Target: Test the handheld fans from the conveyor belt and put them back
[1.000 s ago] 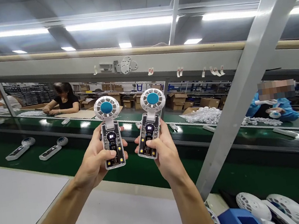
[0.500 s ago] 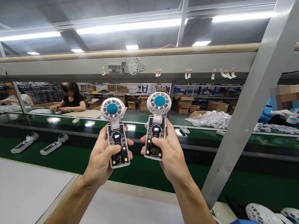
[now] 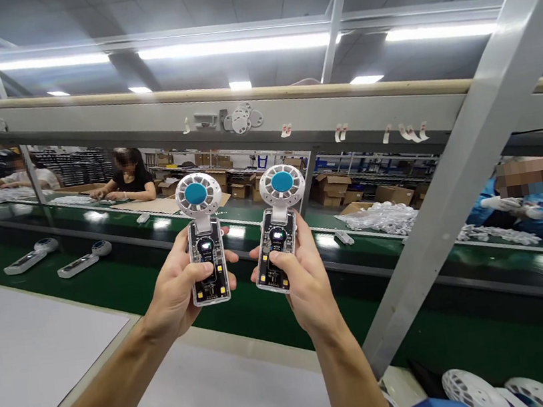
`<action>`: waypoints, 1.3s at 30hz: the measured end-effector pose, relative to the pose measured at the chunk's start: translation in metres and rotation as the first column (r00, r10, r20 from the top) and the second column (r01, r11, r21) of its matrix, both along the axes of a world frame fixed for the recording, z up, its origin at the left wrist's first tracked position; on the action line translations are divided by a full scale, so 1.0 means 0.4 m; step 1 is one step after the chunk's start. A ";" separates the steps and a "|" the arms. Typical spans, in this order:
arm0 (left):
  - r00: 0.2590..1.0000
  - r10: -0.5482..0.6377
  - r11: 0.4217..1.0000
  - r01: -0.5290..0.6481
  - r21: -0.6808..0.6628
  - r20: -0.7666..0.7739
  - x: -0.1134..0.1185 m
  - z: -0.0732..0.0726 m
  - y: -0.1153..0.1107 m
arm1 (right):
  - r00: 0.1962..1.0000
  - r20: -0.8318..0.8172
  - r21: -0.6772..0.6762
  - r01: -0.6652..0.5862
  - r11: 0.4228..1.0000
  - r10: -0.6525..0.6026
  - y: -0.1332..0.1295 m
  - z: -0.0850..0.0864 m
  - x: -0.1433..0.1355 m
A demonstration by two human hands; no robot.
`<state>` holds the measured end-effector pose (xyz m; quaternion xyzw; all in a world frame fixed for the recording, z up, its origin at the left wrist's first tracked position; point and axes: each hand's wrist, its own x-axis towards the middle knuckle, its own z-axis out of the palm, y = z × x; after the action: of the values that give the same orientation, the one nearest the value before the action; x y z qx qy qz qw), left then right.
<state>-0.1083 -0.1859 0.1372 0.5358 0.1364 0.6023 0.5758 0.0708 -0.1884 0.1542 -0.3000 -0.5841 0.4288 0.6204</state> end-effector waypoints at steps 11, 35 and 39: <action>0.999 -0.031 0.999 0.031 -0.022 -0.016 0.007 -0.002 -0.013 | 0.999 -0.032 0.034 0.003 0.999 -0.002 0.006 -0.003 0.008; 0.998 -0.008 0.997 0.004 -0.077 -0.062 0.024 -0.007 -0.013 | 0.997 -0.046 0.014 0.060 0.998 -0.059 0.007 0.002 0.011; 0.984 0.140 0.988 -0.145 -0.047 -0.107 0.036 -0.018 0.000 | 0.986 -0.136 -0.108 0.083 0.991 -0.097 0.009 0.009 0.008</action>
<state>-0.0939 -0.1858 0.1302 0.5392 0.2206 0.6094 0.5377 0.0740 -0.1848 0.1579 -0.3263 -0.5021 0.4498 0.6627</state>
